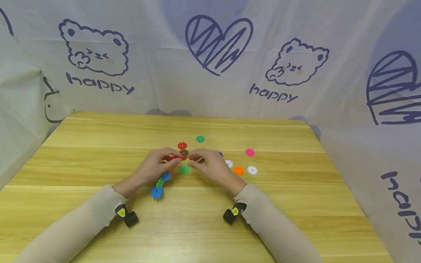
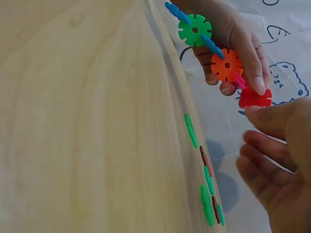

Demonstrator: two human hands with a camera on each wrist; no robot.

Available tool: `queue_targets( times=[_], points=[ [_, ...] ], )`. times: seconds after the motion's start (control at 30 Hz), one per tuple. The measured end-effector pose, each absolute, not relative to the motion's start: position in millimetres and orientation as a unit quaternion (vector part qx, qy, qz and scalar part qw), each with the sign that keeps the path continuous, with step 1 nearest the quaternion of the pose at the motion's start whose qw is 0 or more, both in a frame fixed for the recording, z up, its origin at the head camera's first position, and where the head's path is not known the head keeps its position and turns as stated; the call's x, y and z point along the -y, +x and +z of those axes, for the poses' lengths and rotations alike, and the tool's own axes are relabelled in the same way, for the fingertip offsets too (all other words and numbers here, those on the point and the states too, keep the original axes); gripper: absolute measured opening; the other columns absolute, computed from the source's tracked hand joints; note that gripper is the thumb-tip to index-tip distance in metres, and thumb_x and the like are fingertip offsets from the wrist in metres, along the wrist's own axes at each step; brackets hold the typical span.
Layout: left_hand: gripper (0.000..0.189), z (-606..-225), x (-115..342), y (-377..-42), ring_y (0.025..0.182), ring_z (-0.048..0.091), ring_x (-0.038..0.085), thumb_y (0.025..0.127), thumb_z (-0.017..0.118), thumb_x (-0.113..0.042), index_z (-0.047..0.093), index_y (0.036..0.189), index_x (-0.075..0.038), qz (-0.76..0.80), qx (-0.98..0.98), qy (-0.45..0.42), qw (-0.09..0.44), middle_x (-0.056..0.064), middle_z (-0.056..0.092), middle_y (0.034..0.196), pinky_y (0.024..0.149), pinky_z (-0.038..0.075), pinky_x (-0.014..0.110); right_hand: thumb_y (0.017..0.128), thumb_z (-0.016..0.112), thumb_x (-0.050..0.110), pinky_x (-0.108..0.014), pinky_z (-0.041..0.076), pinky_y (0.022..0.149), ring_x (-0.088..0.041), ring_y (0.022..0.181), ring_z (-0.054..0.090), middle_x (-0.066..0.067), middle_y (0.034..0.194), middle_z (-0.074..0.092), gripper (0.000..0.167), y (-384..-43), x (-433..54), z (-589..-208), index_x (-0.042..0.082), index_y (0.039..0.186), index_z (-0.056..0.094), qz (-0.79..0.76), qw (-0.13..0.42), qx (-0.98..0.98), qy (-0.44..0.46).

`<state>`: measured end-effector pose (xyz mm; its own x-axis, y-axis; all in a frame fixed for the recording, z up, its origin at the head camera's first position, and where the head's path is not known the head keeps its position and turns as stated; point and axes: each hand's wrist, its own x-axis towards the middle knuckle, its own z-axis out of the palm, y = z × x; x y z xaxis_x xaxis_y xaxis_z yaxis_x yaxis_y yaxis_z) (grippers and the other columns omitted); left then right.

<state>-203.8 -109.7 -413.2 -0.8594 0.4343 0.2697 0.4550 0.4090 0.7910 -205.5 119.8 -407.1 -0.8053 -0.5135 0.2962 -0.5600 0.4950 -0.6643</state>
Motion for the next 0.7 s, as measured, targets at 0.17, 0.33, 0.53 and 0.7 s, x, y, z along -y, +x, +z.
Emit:
queue_targets(
  times=[0.17,0.33,0.53,0.7],
  points=[
    [0.016,-412,114,-207,0.087,0.062,0.017,0.095,0.067,-0.023,0.074,0.106,-0.014,-0.468,0.843,-0.265,0.02,-0.002,0.069,0.108,0.073,0.054,0.032,0.09,0.073,0.02,-0.029,0.054,0.085,-0.018,0.099,0.064,-0.004,0.109,0.067,0.029,-211,-117,-409,0.006,0.115,0.07,0.371,-0.035,0.876,0.305],
    [0.016,-412,118,-209,0.086,0.062,0.017,0.095,0.067,-0.022,0.073,0.106,-0.013,-0.466,0.846,-0.257,0.023,-0.001,0.069,0.105,0.071,0.053,0.033,0.088,0.076,0.025,-0.031,0.052,0.084,-0.015,0.096,0.061,0.001,0.108,0.064,0.035,-216,-113,-410,0.011,0.119,0.069,0.335,-0.069,0.888,0.306],
    [0.016,-413,121,-211,0.087,0.061,0.017,0.096,0.066,-0.024,0.073,0.106,-0.014,-0.466,0.849,-0.251,0.019,-0.002,0.069,0.104,0.07,0.052,0.033,0.086,0.078,0.029,-0.028,0.05,0.079,-0.01,0.091,0.056,0.005,0.11,0.064,0.04,-223,-112,-415,0.013,0.121,0.069,0.311,-0.086,0.891,0.32],
    [0.017,-415,123,-213,0.087,0.061,0.018,0.096,0.066,-0.025,0.073,0.107,-0.014,-0.468,0.847,-0.253,0.016,-0.002,0.069,0.105,0.07,0.052,0.034,0.085,0.079,0.028,-0.029,0.049,0.079,-0.01,0.091,0.055,0.005,0.107,0.063,0.04,-227,-110,-416,0.014,0.121,0.069,0.296,-0.089,0.889,0.338]
  ],
)
